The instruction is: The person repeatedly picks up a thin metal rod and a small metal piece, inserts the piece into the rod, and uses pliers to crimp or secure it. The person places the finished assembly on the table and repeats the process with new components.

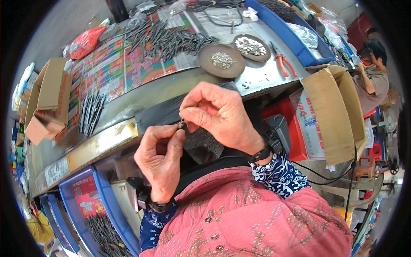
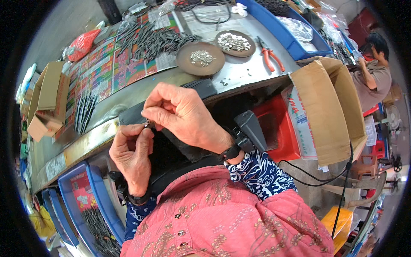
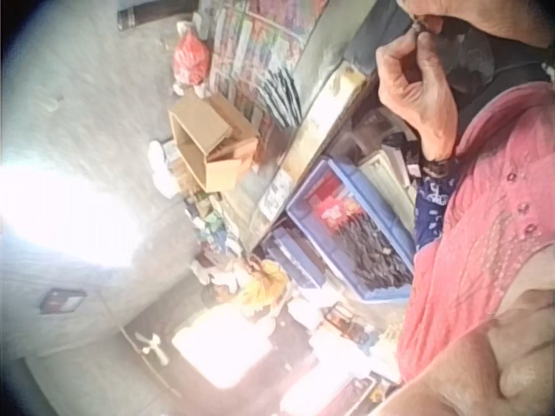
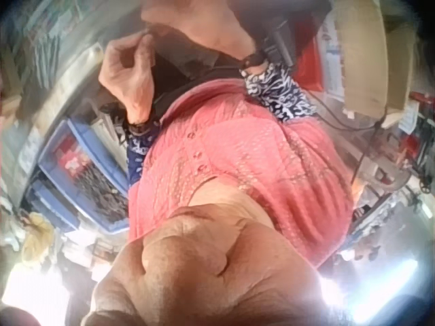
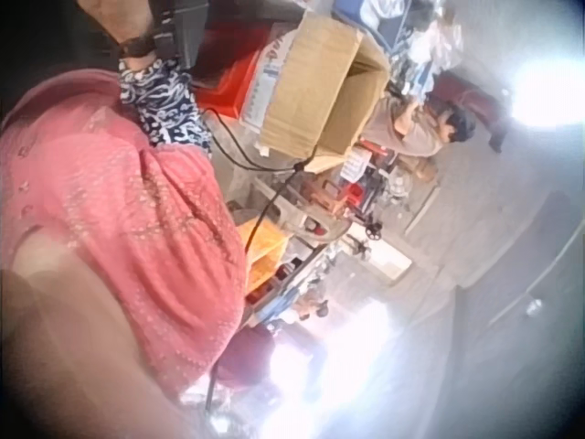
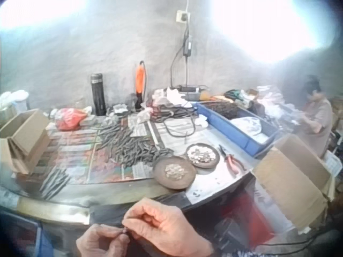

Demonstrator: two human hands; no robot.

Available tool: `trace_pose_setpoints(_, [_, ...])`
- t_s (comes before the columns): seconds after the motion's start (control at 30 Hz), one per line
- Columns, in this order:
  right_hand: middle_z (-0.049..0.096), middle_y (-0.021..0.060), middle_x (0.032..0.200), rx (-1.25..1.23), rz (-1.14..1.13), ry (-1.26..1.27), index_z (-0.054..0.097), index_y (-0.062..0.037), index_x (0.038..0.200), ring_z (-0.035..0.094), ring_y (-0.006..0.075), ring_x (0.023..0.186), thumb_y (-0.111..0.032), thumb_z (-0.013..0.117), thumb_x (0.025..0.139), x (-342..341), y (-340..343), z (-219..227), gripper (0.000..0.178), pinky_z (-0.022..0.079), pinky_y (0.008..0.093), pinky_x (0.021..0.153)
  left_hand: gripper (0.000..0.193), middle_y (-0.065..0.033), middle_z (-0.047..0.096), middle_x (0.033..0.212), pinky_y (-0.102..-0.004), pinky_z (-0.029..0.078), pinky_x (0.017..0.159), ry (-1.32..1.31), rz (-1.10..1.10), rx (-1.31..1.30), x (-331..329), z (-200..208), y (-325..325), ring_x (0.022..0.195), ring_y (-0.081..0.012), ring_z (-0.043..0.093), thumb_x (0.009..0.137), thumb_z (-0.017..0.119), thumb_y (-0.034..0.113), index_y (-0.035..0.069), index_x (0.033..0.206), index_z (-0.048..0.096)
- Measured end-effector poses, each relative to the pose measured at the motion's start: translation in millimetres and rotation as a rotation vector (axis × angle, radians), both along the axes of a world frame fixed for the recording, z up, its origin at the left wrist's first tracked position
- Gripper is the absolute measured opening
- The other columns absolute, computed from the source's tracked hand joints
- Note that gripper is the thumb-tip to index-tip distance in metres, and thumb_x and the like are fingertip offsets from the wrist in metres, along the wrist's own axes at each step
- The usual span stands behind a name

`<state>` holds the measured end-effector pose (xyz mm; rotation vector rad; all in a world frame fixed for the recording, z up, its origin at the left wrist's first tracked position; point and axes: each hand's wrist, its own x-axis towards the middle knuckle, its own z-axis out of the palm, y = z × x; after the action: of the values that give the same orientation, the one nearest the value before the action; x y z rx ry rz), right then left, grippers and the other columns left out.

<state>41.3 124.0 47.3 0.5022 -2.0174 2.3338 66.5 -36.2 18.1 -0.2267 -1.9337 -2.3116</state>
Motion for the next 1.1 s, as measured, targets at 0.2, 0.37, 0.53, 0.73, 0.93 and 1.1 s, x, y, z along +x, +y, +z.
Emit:
trace_pose_setpoints(0.2, [0.063,0.0044,0.091,0.448,-0.386,0.239,0.062,0.0016,0.104,0.06,0.0084,0.081,-0.009,0.069,0.087,0.5,53.6,7.9,0.022,0.05,0.0228,0.07,0.014,0.0,0.063,0.082,-0.017,0.042,0.057,-0.02,-0.027,-0.029,-10.3,1.3,-3.2,0.065,-0.0028,0.053,0.083,0.069,-0.006,0.001,0.093,0.061])
trace_pose_setpoints(0.37, [0.065,0.0124,0.083,0.929,-0.88,0.348,0.063,-0.0004,0.093,0.064,0.0244,0.073,-0.016,0.068,0.084,-15.1,133.9,2.6,0.019,0.049,0.0338,0.067,0.009,-0.0043,0.064,0.081,-0.0184,0.044,0.057,-0.011,-0.023,-0.058,-15.0,0.5,-1.4,0.062,-0.0062,0.055,0.087,0.065,-0.002,-0.001,0.094,0.06])
trace_pose_setpoints(0.53, [0.064,0.015,0.099,1.403,-1.099,0.288,0.062,-0.0043,0.103,0.058,0.0352,0.096,-0.023,0.068,0.083,-30.7,198.9,-15.0,0.028,0.047,0.0448,0.079,0.007,-0.007,0.066,0.083,-0.0206,0.048,0.067,0.062,-0.018,-0.045,-24.3,4.3,7.5,0.069,-0.0097,0.06,0.091,0.062,0.001,-0.002,0.097,0.06])
trace_pose_setpoints(0.73, [0.061,0.0172,0.104,1.594,-1.11,0.133,0.055,-0.006,0.111,0.058,0.0355,0.104,-0.036,0.072,0.08,-42.9,219.8,-43.2,0.046,0.047,0.0497,0.08,0.008,-0.0086,0.066,0.087,-0.0238,0.051,0.073,0.11,-0.04,-0.002,-32.9,4.0,16.5,0.075,-0.0126,0.063,0.092,0.059,-0.001,-0.002,0.1,0.058])
trace_pose_setpoints(0.93, [0.062,0.015,0.097,1.685,-1.179,0.254,0.054,-0.0075,0.109,0.06,0.0345,0.093,-0.024,0.065,0.085,-49.0,229.0,-54.6,0.031,0.049,0.0478,0.076,0.013,-0.0109,0.067,0.091,-0.0255,0.052,0.076,0.15,-0.045,0.083,-44.3,-5.0,22.8,0.078,-0.0146,0.064,0.091,0.059,-0.005,-0.002,0.104,0.057])
trace_pose_setpoints(1.1, [0.063,0.0195,0.096,1.269,-1.238,0.236,0.055,-0.0001,0.108,0.06,0.0341,0.091,-0.019,0.063,0.087,-31.9,202.6,-31.9,0.029,0.048,0.0446,0.076,0.012,-0.0109,0.066,0.092,-0.0249,0.051,0.077,0.167,-0.048,0.079,-48.3,-11.5,21.2,0.08,-0.0138,0.063,0.092,0.059,-0.003,-0.002,0.104,0.057])
